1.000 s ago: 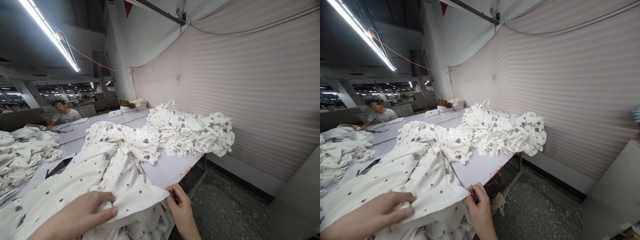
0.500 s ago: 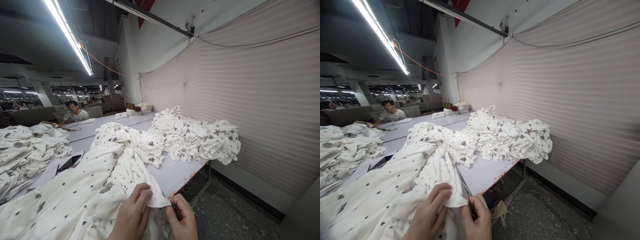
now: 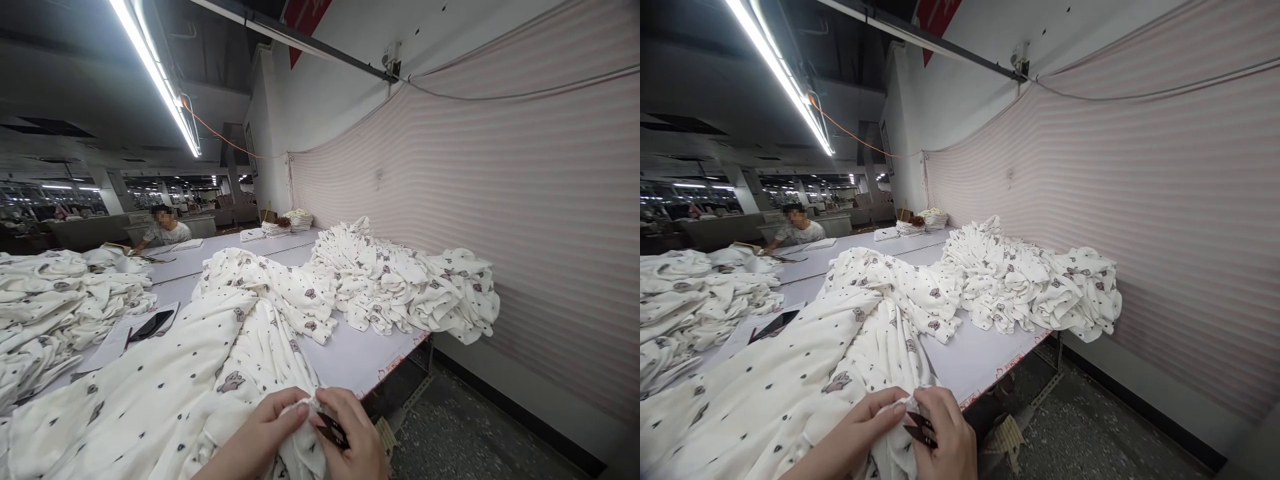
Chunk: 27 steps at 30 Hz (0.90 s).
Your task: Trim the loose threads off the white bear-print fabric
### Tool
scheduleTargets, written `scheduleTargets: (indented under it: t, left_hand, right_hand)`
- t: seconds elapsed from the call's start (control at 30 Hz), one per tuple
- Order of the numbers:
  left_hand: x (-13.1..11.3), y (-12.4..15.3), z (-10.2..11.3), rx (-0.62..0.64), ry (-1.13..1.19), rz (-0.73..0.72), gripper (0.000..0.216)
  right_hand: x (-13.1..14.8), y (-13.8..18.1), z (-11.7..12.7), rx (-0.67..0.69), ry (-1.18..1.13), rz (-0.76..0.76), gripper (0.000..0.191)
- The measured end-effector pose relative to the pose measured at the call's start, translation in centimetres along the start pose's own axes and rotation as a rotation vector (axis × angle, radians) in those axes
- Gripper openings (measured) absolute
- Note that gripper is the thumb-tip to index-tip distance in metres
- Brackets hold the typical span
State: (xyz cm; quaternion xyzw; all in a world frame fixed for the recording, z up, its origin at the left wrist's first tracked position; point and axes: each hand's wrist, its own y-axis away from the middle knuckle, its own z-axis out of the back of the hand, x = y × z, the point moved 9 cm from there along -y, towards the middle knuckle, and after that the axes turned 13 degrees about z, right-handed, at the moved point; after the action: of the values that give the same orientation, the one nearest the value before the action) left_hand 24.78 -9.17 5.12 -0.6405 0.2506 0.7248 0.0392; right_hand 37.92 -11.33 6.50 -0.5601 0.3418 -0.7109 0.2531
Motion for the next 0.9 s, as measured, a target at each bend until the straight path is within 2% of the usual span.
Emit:
scheduleTargets:
  t: [0.1,0.2,0.3,0.4,0.5,0.6,0.77,0.9]
  left_hand:
    - [-0.7,0.5,0.3,-0.128,-0.306,-0.036,0.03]
    - [-1.1,0.7,0.5,-0.229,-0.495,-0.012,0.029]
    - [-1.4,0.7,0.2,-0.231,-0.467,-0.033,0.027]
    - [-1.5,0.7,0.6,-0.248,-0.377,-0.058,0.029]
    - [-1.3,0.6,1.3,-0.282,-0.331,-0.054,0.03]
    - [-1.1,0.6,1.4,-0.29,-0.341,-0.047,0.031]
    - [-1.4,0.7,0.6,-0.287,-0.418,-0.046,0.029]
    - [-1.7,0.9,0.3,-0.29,-0.441,-0.034,0.028]
  right_hand:
    - [-1.0,0.4,-0.5,0.034,0.046,-0.102,0.011]
    - [-2.0,0.6,-0.7,0.011,0.035,-0.195,0.023]
    - [-2.6,0.7,-1.0,-0.002,-0.011,-0.259,0.03]
    - [-3.1,1.1,-0.9,-0.034,-0.103,-0.297,0.027]
    - [-2.9,1.6,-0.1,-0.05,-0.1,-0.232,0.029]
    - [-2.9,2.1,0.4,-0.002,0.004,-0.186,0.028]
    - [-3.1,1.8,0.1,0.05,-0.017,-0.174,0.022]
    - [-3.8,1.6,-0.2,0.057,-0.087,-0.216,0.024]
